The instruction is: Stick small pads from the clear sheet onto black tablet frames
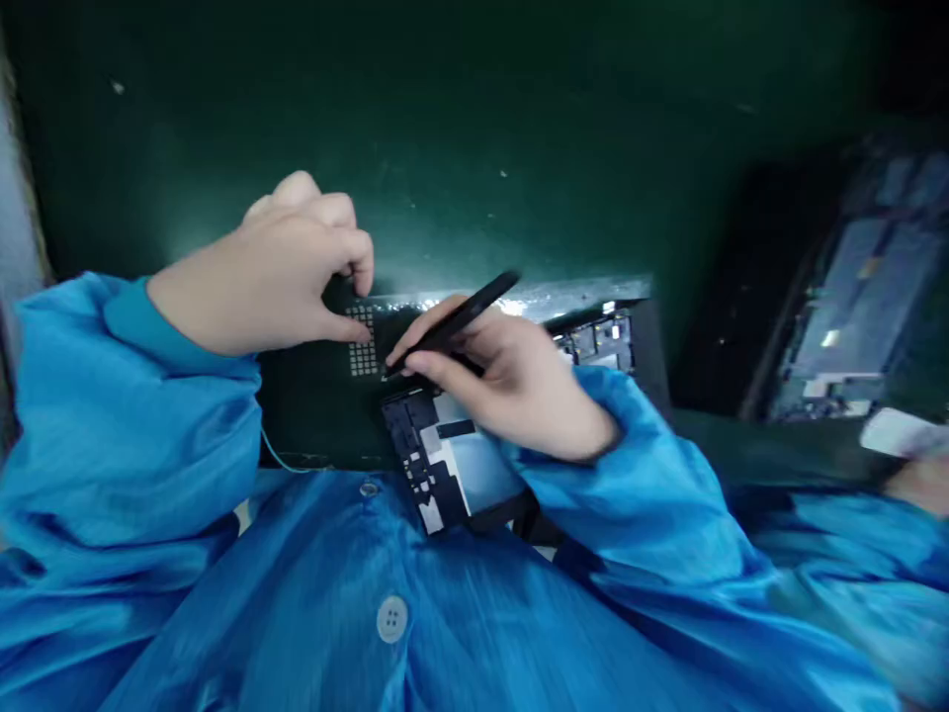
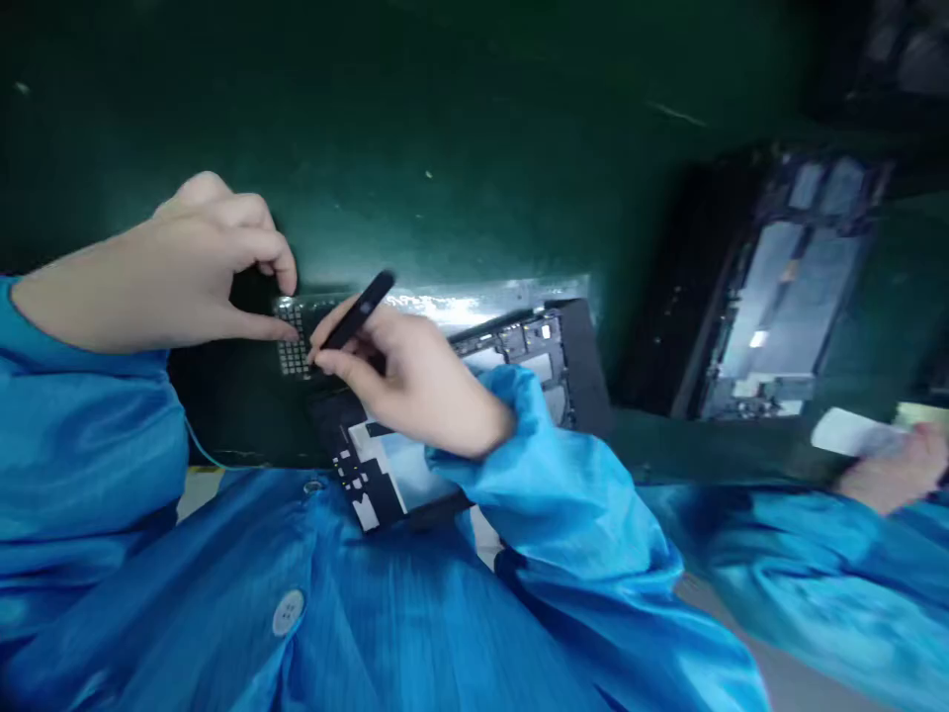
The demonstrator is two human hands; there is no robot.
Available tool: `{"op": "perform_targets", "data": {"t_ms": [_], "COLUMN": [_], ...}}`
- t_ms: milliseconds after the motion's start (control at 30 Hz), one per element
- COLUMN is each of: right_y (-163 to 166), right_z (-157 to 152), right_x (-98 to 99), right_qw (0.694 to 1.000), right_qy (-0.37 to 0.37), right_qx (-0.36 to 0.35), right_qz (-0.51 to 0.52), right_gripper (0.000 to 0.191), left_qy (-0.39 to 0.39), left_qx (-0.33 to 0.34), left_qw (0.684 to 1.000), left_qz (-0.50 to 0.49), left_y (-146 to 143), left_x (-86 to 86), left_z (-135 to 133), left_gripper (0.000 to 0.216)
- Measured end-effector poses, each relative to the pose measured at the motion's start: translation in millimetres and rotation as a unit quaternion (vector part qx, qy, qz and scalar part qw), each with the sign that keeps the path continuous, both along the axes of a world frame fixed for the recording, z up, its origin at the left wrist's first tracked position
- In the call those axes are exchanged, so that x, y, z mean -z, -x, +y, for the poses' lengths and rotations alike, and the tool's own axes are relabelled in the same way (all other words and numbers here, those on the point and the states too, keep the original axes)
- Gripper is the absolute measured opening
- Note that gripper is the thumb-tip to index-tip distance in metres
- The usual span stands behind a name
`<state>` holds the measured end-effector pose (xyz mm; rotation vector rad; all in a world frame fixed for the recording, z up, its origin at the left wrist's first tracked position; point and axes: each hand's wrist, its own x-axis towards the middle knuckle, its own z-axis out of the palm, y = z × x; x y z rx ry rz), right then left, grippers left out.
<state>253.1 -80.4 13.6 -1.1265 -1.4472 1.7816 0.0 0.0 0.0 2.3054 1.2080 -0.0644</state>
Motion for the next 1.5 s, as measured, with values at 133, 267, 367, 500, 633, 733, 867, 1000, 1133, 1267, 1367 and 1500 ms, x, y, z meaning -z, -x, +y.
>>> {"op": "perform_targets", "data": {"t_ms": [133, 267, 367, 500, 633, 733, 867, 1000, 1133, 1267, 1367, 1500], "right_y": [-58.7, -120.9, -150.3, -154.9, -144.7, -141.0, -140.7, -139.4, -138.4, -140.9, -127.5, -83.2], "right_z": [-30.2, -102.7, -153.2, -175.8, -169.7, -167.9, -169.2, -167.2, -169.7, -190.1, -213.6, -240.4], "right_x": [-22.9, -21.1, -7.0, 9.2, 17.7, 21.7, 24.7, 26.7, 24.5, 20.0, 21.8, 27.3], "right_qw": [0.975, 0.911, 0.867, 0.886, 0.900, 0.895, 0.892, 0.888, 0.875, 0.826, 0.887, 0.922], "right_qy": [-0.028, -0.057, -0.085, -0.140, -0.181, -0.201, -0.212, -0.231, -0.281, -0.259, -0.118, -0.035], "right_qx": [0.216, 0.402, 0.466, 0.406, 0.370, 0.370, 0.369, 0.361, 0.341, 0.466, 0.394, 0.347], "right_qz": [0.050, -0.067, -0.156, -0.177, -0.142, -0.145, -0.149, -0.165, -0.199, -0.181, -0.211, -0.168], "right_gripper": [0.019, 0.021, 0.019, 0.006, 0.010, 0.015, 0.020, 0.027, 0.035, 0.021, 0.019, 0.041], "left_qy": [-0.003, -0.055, -0.087, -0.105, -0.103, -0.096, -0.066, -0.037, -0.047, -0.044, -0.056, -0.010], "left_qx": [0.020, -0.005, 0.043, 0.065, 0.035, 0.034, 0.027, 0.007, 0.021, 0.017, 0.009, 0.015], "left_qw": [0.998, 0.994, 0.991, 0.991, 0.993, 0.994, 0.997, 0.999, 0.998, 0.998, 0.998, 0.997], "left_qz": [-0.062, -0.095, -0.088, -0.046, -0.042, -0.040, -0.036, -0.034, -0.020, -0.028, -0.034, -0.079], "left_y": [0.6, -39.2, -75.6, -98.4, -99.1, -98.0, -98.3, -99.5, -98.8, -98.2, -104.9, -120.2], "left_x": [-11.7, -21.9, -20.5, -12.6, -11.9, -14.7, -18.7, -21.9, -23.5, -20.7, -18.8, -27.1], "left_z": [4.8, -46.2, -97.6, -130.1, -128.7, -125.0, -123.2, -122.2, -120.9, -119.4, -122.6, -137.7], "left_gripper": [0.059, 0.076, 0.085, 0.106, 0.112, 0.114, 0.116, 0.117, 0.114, 0.111, 0.107, 0.085]}}
